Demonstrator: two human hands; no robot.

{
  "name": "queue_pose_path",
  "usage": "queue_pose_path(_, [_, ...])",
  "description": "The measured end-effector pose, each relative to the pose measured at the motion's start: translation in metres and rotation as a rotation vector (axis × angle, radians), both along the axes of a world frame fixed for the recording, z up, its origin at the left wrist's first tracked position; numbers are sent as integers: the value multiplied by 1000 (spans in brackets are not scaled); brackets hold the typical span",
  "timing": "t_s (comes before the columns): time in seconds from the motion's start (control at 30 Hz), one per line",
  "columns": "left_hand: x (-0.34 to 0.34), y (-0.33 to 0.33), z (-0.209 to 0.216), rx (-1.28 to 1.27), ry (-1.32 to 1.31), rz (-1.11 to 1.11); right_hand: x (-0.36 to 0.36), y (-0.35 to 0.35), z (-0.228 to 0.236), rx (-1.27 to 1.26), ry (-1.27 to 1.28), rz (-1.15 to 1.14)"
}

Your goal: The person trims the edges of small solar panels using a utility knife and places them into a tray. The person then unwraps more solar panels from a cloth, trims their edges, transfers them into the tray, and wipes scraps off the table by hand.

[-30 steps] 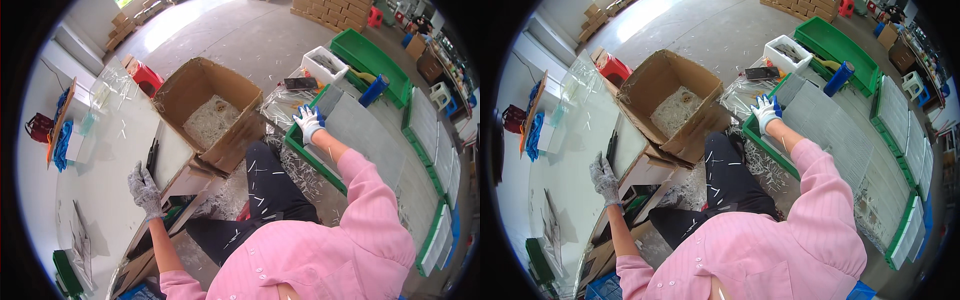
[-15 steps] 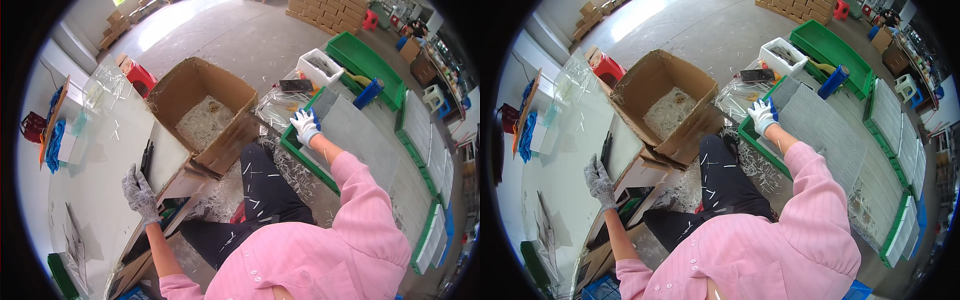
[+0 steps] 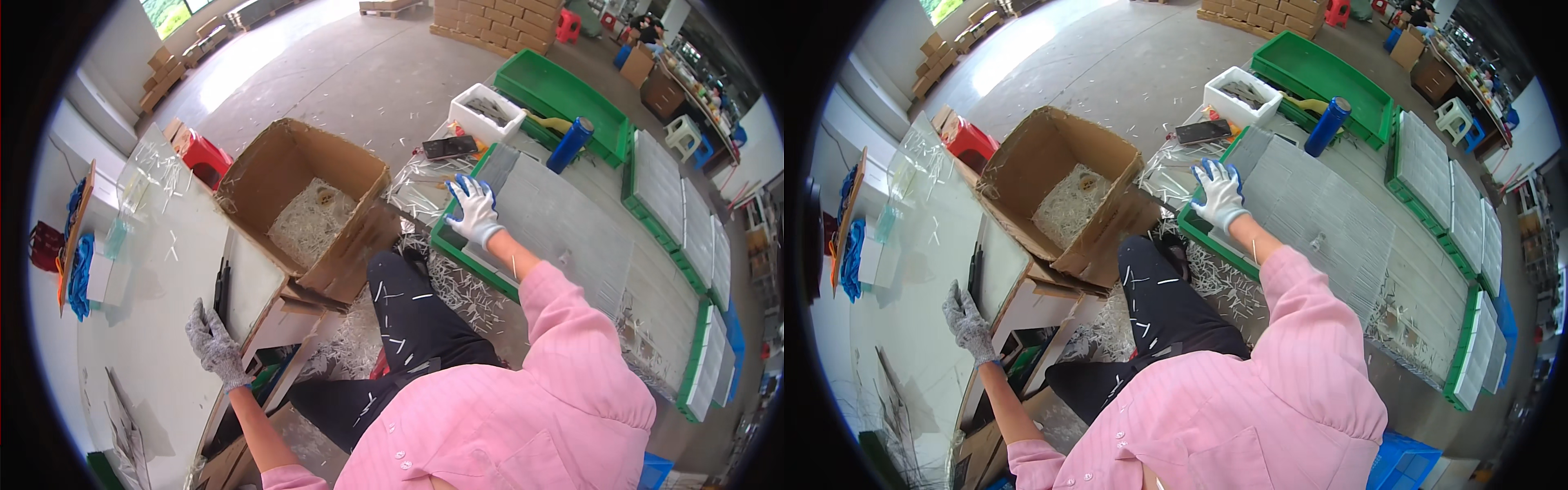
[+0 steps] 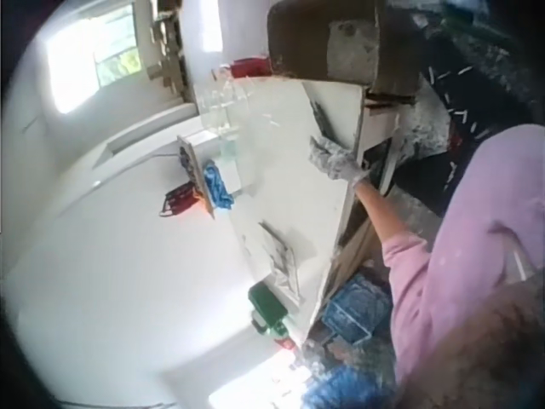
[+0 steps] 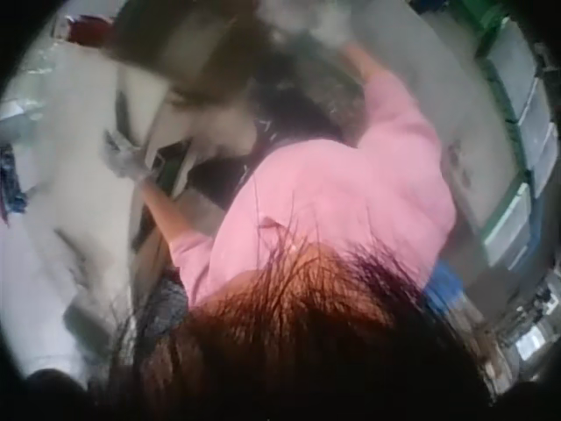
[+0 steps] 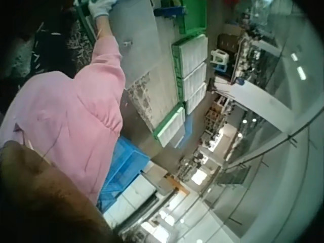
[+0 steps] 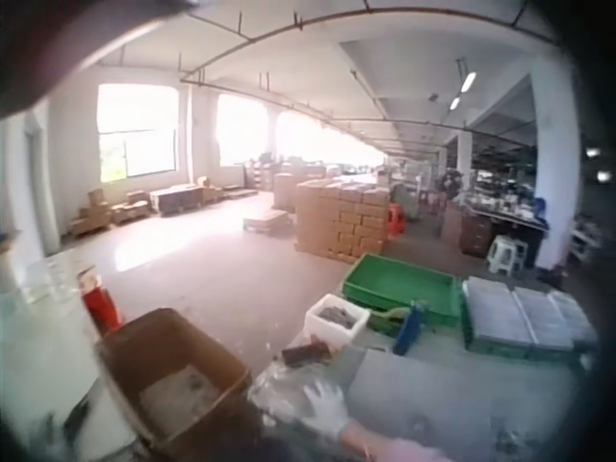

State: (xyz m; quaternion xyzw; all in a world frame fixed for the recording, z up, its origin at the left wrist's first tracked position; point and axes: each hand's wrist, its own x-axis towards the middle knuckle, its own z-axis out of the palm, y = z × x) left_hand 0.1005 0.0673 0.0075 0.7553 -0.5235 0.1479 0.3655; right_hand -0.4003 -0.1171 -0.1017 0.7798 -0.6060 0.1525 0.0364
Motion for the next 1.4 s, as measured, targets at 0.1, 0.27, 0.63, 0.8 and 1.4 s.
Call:
queue_pose_path(0.1, [-1, 1, 5, 51, 71, 58, -37, 47, 13, -97, -309, -21])
queue_pose_path(0.27, [-5, -4, 5, 59, 51, 66, -152, 132, 7, -184, -226, -402])
queue_pose_path(0.63, [-6, -2, 5, 31, 14, 49, -233, 150, 1, 63, -100, -201])
queue_pose_path(0.8, [-8, -2, 7, 39, -8, 57, -199, 88, 32, -39, -417, -243])
queue_pose_path(1.4, [-21, -14, 7, 84, 25, 141, -97, -210, -23, 294, 164, 19])
